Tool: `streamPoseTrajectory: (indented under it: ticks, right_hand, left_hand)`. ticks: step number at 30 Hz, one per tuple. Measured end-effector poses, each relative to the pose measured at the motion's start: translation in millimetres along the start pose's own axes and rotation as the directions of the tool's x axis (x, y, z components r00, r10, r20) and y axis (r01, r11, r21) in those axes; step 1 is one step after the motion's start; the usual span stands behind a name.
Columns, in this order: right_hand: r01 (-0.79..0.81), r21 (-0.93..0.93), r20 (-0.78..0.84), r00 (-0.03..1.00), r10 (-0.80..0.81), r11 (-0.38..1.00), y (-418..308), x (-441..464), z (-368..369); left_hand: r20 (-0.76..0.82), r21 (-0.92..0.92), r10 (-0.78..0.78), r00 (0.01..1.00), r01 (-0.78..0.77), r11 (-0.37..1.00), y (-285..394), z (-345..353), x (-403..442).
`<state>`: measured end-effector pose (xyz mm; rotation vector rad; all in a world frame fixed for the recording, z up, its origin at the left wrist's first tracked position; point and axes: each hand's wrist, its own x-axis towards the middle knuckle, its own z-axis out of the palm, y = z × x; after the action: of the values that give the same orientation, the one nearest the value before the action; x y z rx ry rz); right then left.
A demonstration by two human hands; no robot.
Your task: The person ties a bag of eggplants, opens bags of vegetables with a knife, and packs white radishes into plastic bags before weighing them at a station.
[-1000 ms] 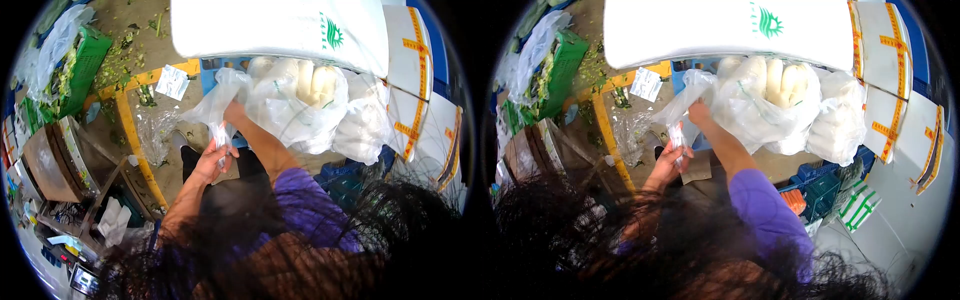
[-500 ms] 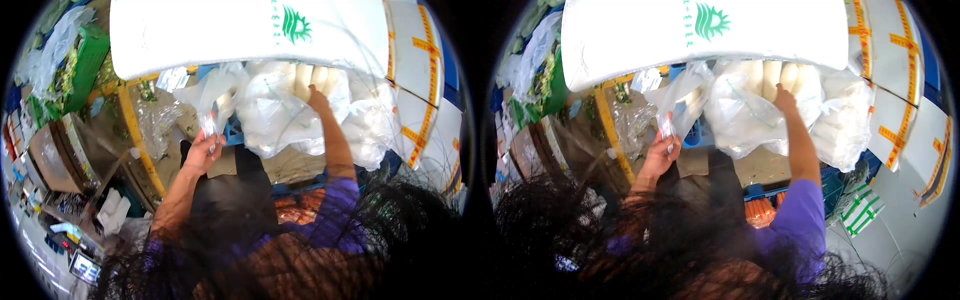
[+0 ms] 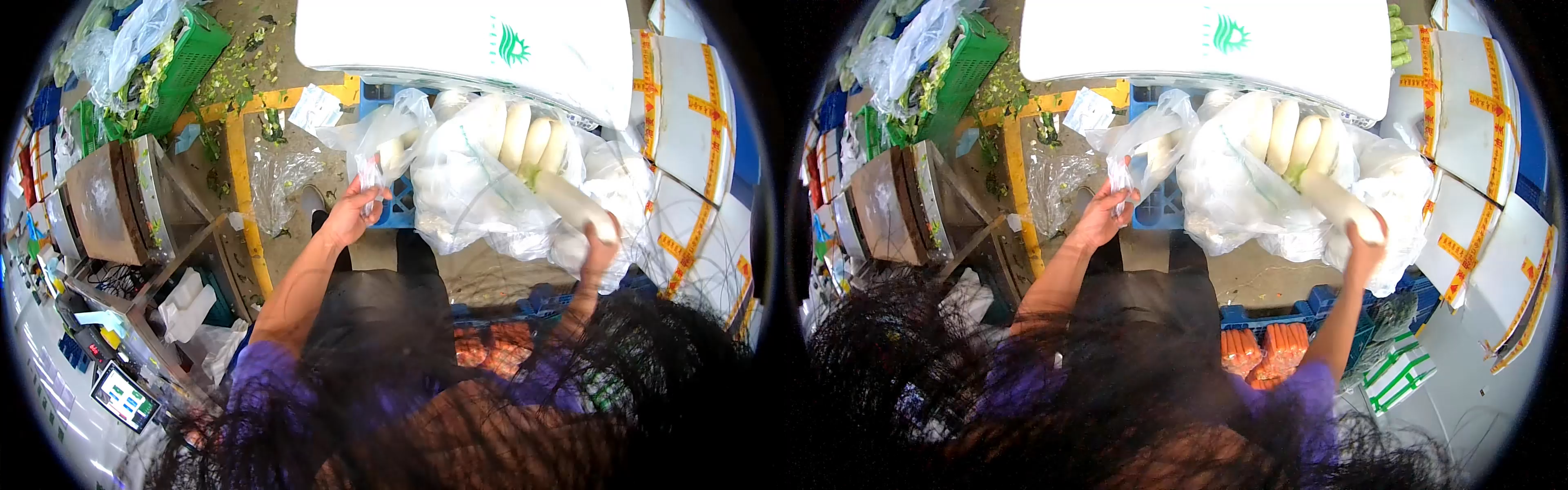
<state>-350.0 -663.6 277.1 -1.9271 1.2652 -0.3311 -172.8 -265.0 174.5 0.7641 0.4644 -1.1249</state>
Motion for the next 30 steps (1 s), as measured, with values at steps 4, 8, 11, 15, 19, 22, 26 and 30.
streamPoseTrajectory:
  ticks: [4,8,11,15,19,22,26,30]
  right_hand:
    - [0.325,0.240,-0.153,0.943,-0.295,0.915,-87,-54,-30]
    - [0.224,0.232,0.131,0.957,-0.259,0.947,-114,-70,39]
    - [-0.080,0.266,0.402,0.915,-0.035,0.961,-82,-70,154]
    - [-0.291,0.247,0.510,0.850,0.131,0.924,-8,-86,334]
    - [0.002,-0.131,0.458,0.887,0.059,0.991,82,-77,430]
    - [-0.164,-0.048,0.775,0.617,0.141,0.985,72,-40,390]
    - [-0.452,0.080,0.762,0.602,0.238,0.888,-7,50,241]
    - [-0.174,0.063,0.266,0.952,0.151,0.983,102,148,212]
  left_hand:
    - [0.018,-0.101,0.029,0.999,-0.027,0.995,7,-9,3]
    - [0.044,-0.124,0.039,0.998,-0.033,0.992,11,-13,5]
    - [0.038,-0.111,0.034,0.999,-0.030,0.993,13,-13,7]
    - [0.118,-0.054,-0.029,0.993,0.035,0.998,9,-14,9]
    - [0.099,-0.040,-0.150,0.984,0.154,0.987,-2,-4,2]
    - [0.163,-0.010,-0.152,0.975,0.156,0.988,-10,-4,7]
    - [0.188,0.057,-0.214,0.959,0.207,0.977,-15,2,8]
    - [0.134,-0.148,-0.107,0.985,0.126,0.981,-14,8,13]
